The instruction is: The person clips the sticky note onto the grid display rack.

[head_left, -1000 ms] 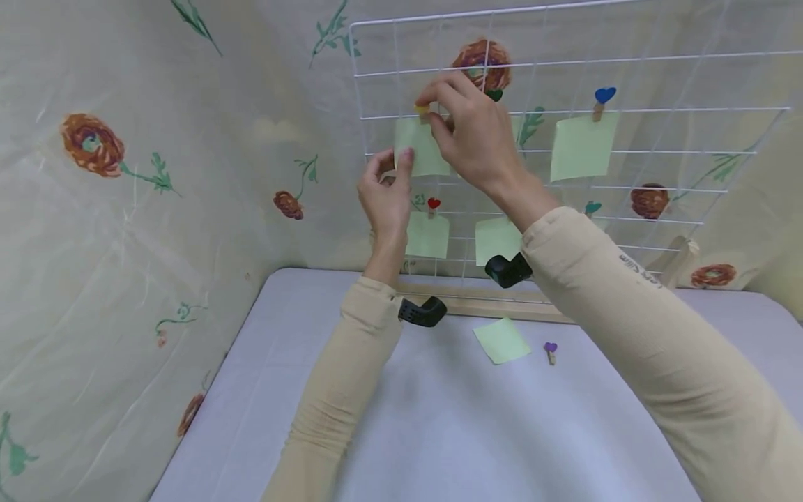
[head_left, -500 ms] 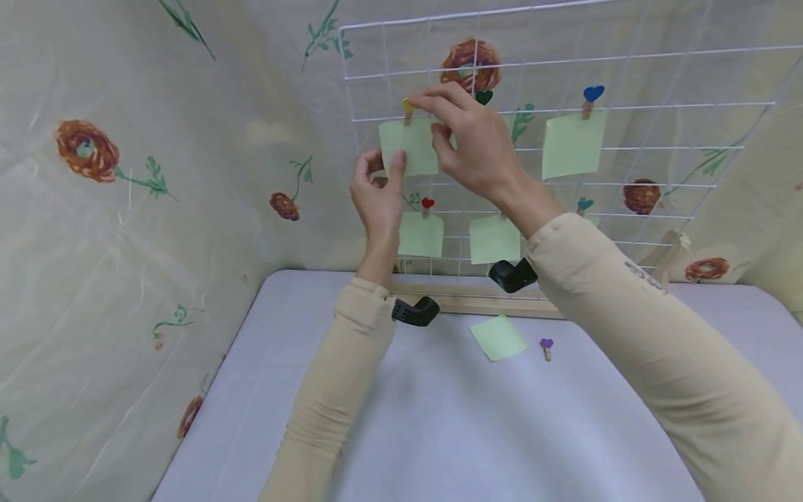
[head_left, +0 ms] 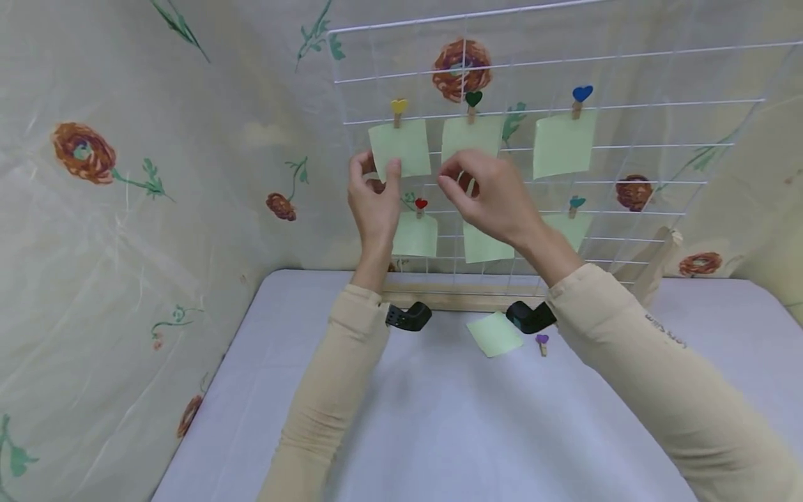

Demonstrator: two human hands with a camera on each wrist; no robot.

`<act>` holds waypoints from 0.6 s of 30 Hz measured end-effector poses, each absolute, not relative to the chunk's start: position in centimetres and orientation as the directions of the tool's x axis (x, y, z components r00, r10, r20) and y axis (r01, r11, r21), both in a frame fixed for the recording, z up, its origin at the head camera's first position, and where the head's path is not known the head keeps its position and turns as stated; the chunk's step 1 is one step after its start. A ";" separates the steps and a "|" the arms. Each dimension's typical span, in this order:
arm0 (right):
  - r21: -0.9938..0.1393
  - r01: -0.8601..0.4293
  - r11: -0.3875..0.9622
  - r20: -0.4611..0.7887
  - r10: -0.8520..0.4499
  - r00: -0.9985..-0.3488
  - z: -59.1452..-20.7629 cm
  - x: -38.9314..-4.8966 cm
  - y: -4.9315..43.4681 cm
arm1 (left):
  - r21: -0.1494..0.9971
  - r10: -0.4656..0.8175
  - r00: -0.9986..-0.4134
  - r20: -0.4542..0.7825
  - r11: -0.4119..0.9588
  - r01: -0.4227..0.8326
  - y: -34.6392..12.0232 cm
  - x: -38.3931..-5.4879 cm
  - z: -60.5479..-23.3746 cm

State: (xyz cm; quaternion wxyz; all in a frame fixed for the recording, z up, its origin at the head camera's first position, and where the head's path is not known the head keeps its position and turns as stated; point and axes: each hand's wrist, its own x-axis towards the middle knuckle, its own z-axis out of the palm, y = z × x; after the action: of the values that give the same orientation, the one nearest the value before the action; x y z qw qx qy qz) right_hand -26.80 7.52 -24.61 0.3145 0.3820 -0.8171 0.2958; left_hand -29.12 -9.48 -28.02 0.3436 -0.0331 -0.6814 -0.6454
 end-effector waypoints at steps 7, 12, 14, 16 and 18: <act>-0.293 -0.777 0.556 0.709 -0.419 -0.568 -27.9 -26.5 9.5 | 0.853 -0.387 -0.762 0.520 0.190 0.486 -9.5 -28.8 -28.5; -0.389 -0.735 0.555 0.687 -0.357 -0.633 -30.1 -25.9 10.8 | 0.850 -0.380 -0.761 0.526 0.193 0.491 -9.5 -28.7 -29.3; -0.441 -0.707 0.552 0.669 -0.322 -0.669 -31.0 -25.6 11.3 | 0.844 -0.380 -0.755 0.535 0.187 0.503 -9.5 -28.6 -29.5; -0.494 -0.672 0.551 0.643 -0.289 -0.710 -31.9 -25.3 11.8 | 0.825 -0.381 -0.734 0.562 0.188 0.533 -9.6 -28.6 -29.8; -0.545 -0.637 0.545 0.618 -0.253 -0.745 -32.9 -25.0 12.4 | 0.806 -0.388 -0.711 0.587 0.193 0.560 -9.7 -28.5 -30.1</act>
State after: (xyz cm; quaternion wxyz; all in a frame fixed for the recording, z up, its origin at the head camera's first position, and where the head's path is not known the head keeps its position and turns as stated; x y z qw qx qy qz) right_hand -25.02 12.36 -32.90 0.2415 0.2633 -0.8451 0.3978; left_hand -28.53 -9.66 -30.11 0.3750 -0.0633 -0.6753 -0.6319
